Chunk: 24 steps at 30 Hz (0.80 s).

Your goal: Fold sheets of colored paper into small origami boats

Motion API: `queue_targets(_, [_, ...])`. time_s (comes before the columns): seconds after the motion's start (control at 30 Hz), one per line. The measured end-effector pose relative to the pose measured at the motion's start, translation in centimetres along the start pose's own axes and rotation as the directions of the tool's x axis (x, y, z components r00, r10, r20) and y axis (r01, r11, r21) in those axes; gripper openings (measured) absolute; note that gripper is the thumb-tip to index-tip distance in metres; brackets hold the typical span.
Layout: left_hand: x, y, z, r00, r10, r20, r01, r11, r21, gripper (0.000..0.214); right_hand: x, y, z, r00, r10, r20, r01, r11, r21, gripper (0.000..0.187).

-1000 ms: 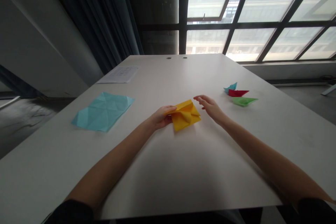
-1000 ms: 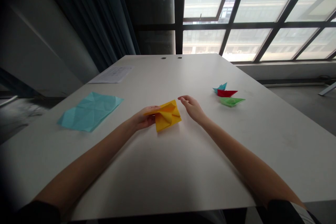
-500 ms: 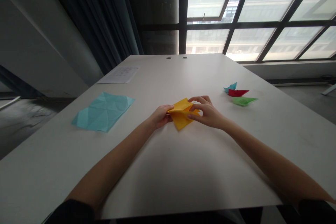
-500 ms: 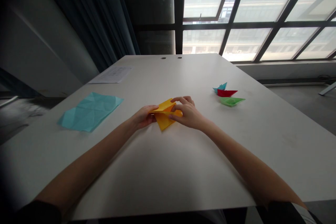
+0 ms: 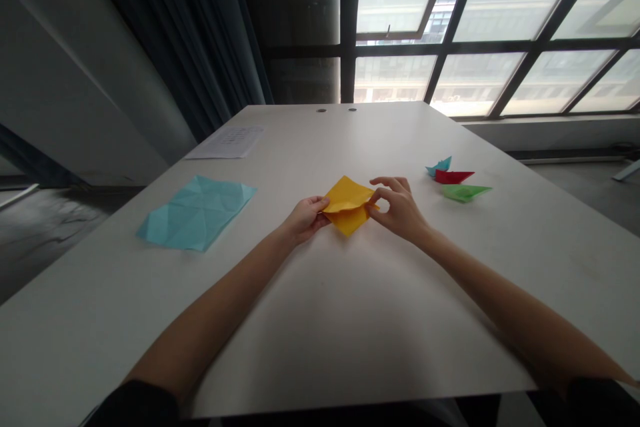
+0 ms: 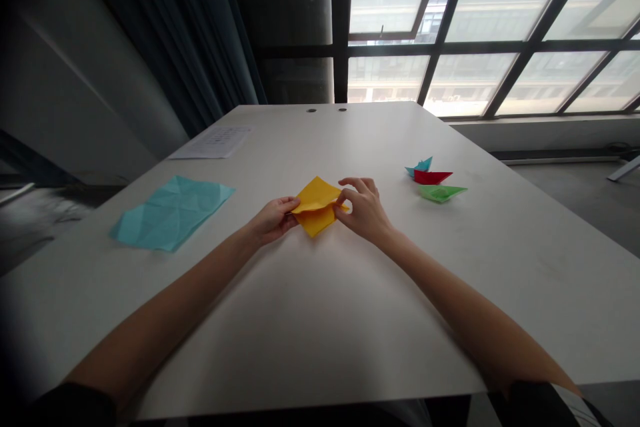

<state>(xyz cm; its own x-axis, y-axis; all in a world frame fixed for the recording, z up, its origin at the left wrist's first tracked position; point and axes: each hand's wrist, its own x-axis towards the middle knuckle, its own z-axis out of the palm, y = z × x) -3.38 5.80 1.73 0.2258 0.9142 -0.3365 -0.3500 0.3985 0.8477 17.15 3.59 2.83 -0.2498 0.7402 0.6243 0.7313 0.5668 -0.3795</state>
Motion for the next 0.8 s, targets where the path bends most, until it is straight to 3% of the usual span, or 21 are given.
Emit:
queue_targets(0.2, [-0.1, 0.0, 0.1, 1.0, 0.003, -0.007, -0.003, 1.0, 0.028, 0.004, 0.2, 0.8, 0.6, 0.985, 0.171, -0.003, -0.166, 0.962, 0.218, 0.007])
queue_targets(0.3, [0.1, -0.1, 0.0, 0.998, 0.04, -0.045, -0.038, 0.998, 0.05, 0.013, 0.2, 1.7, 1.3, 0.927, 0.371, 0.062, -0.367, 0.856, 0.365, 0.013])
queue_targets(0.37, [0.2, -0.1, 0.0, 0.992, 0.105, -0.065, -0.102, 0.993, 0.053, 0.023, 0.2, 2.2, 1.9, 0.85, 0.521, 0.073, -0.487, 0.726, 0.485, 0.025])
queue_targets(0.43, [0.3, -0.2, 0.0, 0.981, 0.17, -0.089, -0.165, 0.985, 0.057, 0.034, 0.2, 2.2, 2.2, 0.76, 0.625, 0.179, -0.578, 0.524, 0.626, 0.034])
queue_targets(0.53, [0.1, -0.5, 0.2, 0.974, 0.216, -0.063, -0.213, 0.976, 0.054, 0.046, 0.1, 1.6, 2.2, 0.672, 0.556, 0.489, -0.68, 0.202, 0.705, 0.041])
queue_targets(0.63, [-0.1, -0.8, 0.5, 0.978, 0.203, 0.058, -0.206, 0.977, 0.053, 0.038, 0.1, 0.8, 2.0, 0.697, 0.398, 0.596, -0.681, 0.108, 0.724, 0.041])
queue_targets(0.8, [-0.3, -1.3, 0.5, 0.977, 0.09, 0.192, -0.129, 0.972, 0.198, 0.034, -0.1, 0.8, 2.0, 0.795, 0.326, 0.512, -0.574, 0.131, 0.808, 0.038])
